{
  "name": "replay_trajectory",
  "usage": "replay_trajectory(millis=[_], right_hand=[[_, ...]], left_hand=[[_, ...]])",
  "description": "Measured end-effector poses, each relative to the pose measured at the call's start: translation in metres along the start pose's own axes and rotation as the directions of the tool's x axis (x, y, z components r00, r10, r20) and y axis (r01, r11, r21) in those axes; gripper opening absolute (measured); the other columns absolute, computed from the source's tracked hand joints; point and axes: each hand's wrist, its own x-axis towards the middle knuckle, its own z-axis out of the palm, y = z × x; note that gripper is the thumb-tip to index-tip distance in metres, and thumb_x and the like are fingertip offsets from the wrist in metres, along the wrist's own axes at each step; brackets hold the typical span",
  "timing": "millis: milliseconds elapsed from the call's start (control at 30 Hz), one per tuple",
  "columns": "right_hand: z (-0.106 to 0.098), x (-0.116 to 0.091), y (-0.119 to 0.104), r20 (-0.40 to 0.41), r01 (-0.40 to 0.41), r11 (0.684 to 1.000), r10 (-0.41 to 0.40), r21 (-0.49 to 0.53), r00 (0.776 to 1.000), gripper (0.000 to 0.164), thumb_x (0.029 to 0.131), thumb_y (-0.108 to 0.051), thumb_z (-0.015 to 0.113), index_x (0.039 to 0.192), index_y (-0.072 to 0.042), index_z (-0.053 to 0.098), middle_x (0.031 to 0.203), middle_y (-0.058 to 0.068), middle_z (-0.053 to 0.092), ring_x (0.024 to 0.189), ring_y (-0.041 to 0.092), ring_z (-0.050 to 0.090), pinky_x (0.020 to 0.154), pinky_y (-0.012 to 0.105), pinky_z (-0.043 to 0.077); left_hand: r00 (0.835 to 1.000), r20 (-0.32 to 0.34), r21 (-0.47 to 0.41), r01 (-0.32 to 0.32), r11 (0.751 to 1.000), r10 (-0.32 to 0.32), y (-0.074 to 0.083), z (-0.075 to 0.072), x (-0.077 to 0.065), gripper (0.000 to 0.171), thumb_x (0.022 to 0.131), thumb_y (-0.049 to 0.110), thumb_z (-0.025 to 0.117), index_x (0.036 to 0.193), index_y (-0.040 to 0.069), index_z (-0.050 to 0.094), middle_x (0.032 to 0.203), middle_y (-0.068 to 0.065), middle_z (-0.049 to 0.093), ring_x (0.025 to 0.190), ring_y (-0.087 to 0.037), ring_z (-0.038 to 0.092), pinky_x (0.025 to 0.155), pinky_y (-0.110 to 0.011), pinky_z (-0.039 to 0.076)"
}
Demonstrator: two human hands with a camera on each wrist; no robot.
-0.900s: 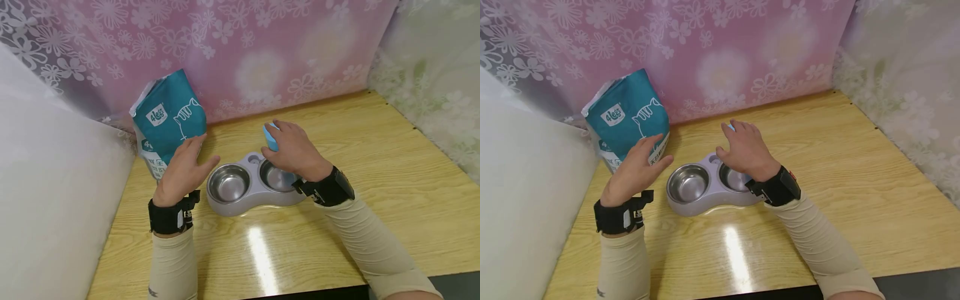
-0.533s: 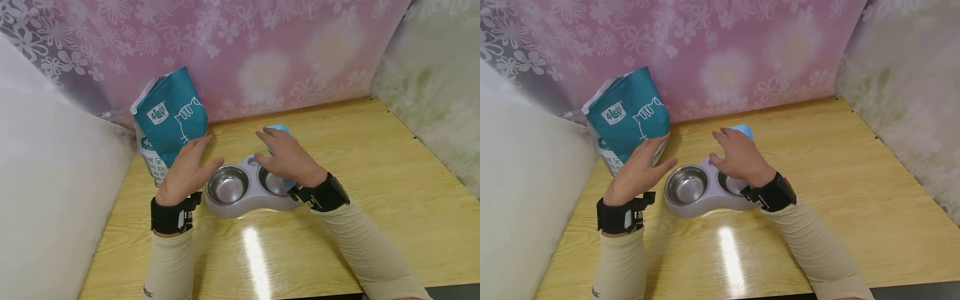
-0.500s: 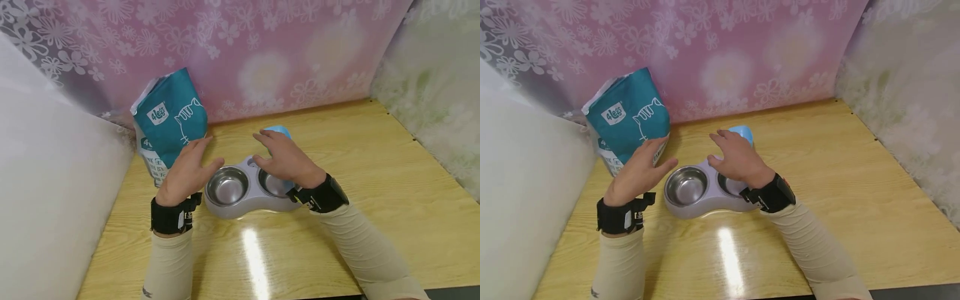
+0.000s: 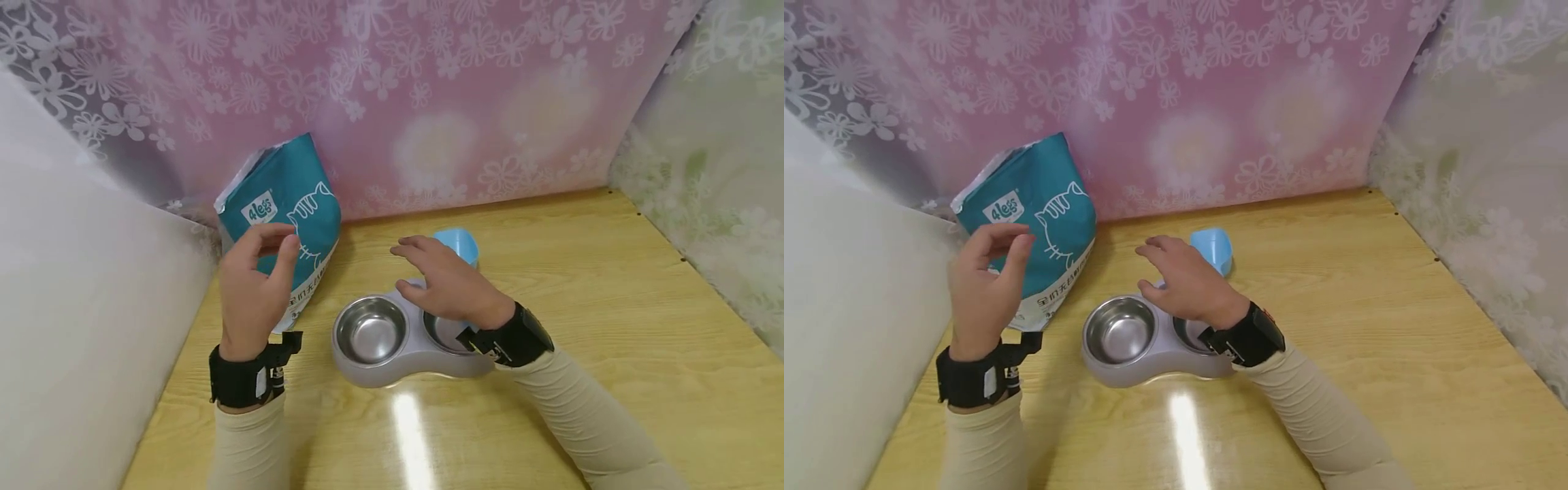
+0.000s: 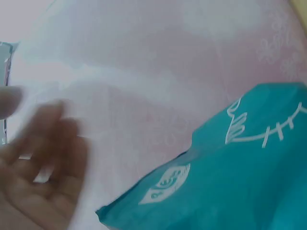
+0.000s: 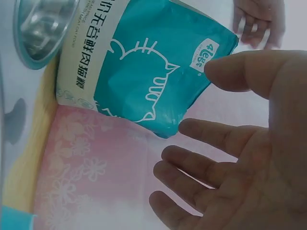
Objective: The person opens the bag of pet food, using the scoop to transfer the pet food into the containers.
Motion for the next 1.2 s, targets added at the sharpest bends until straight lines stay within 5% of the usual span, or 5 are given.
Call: replay_trajectory(millis=[100, 233, 300, 633, 1200], right_hand=[[0.0, 0.006, 0.0, -0.014, 0.03, 0.999, -0.031, -0.027, 0.999, 0.053, 0.099, -0.025, 0.064, 0.146, -0.003, 0.054, 0.152, 0.018, 0.049, 0.141, 0.035, 0.045, 0.113, 0.05, 0.039], [0.0, 0.015, -0.007, -0.047, 0.076, 0.997, -0.077, -0.033, 0.996, 0.047, 0.098, -0.023, 0.065, 0.14, -0.004, 0.059, 0.148, 0.015, 0.052, 0.139, 0.032, 0.048, 0.113, 0.047, 0.04], [0.0, 0.02, -0.013, -0.068, 0.107, 0.994, -0.109, -0.019, 0.992, 0.044, 0.098, -0.022, 0.065, 0.138, -0.004, 0.06, 0.146, 0.014, 0.054, 0.138, 0.031, 0.05, 0.113, 0.045, 0.04], [-0.006, 0.01, -0.022, -0.04, 0.305, 0.944, -0.312, -0.127, 0.949, 0.032, 0.097, -0.024, 0.067, 0.124, -0.007, 0.068, 0.135, 0.01, 0.062, 0.127, 0.028, 0.058, 0.107, 0.044, 0.045], [0.008, 0.01, -0.023, 0.059, 0.32, 0.938, -0.315, -0.135, 0.947, 0.027, 0.098, -0.024, 0.065, 0.12, -0.009, 0.067, 0.117, 0.004, 0.066, 0.109, 0.023, 0.063, 0.097, 0.04, 0.05]], left_hand=[[0.954, -0.281, -0.084, -0.13, 0.988, 0.102, 0.001, 0.001, 0.008, 0.021, 0.092, 0.005, 0.065, 0.105, -0.012, 0.065, 0.095, -0.019, 0.067, 0.093, -0.02, 0.062, 0.091, -0.028, 0.047], [0.759, -0.648, -0.114, -0.182, 0.977, 0.066, 0.01, -0.001, 0.022, 0.032, 0.079, 0.011, 0.063, 0.102, -0.009, 0.054, 0.105, -0.014, 0.058, 0.105, -0.025, 0.053, 0.099, -0.033, 0.04], [0.709, -0.706, -0.129, -0.143, 0.981, 0.01, 0.012, -0.007, 0.026, 0.044, 0.077, 0.017, 0.064, 0.112, -0.005, 0.05, 0.116, -0.013, 0.053, 0.117, -0.028, 0.048, 0.107, -0.034, 0.035], [0.938, -0.247, -0.205, 0.195, 0.959, -0.244, -0.044, -0.007, 0.012, 0.055, 0.101, 0.028, 0.068, 0.146, 0.002, 0.05, 0.136, -0.015, 0.06, 0.127, -0.026, 0.059, 0.112, -0.033, 0.044], [0.963, 0.065, 0.117, 0.253, 0.96, -0.262, -0.033, 0.001, 0.004, 0.017, 0.099, 0.016, 0.071, 0.106, 0.002, 0.071, 0.092, -0.01, 0.076, 0.075, -0.011, 0.066, 0.067, -0.02, 0.049]])
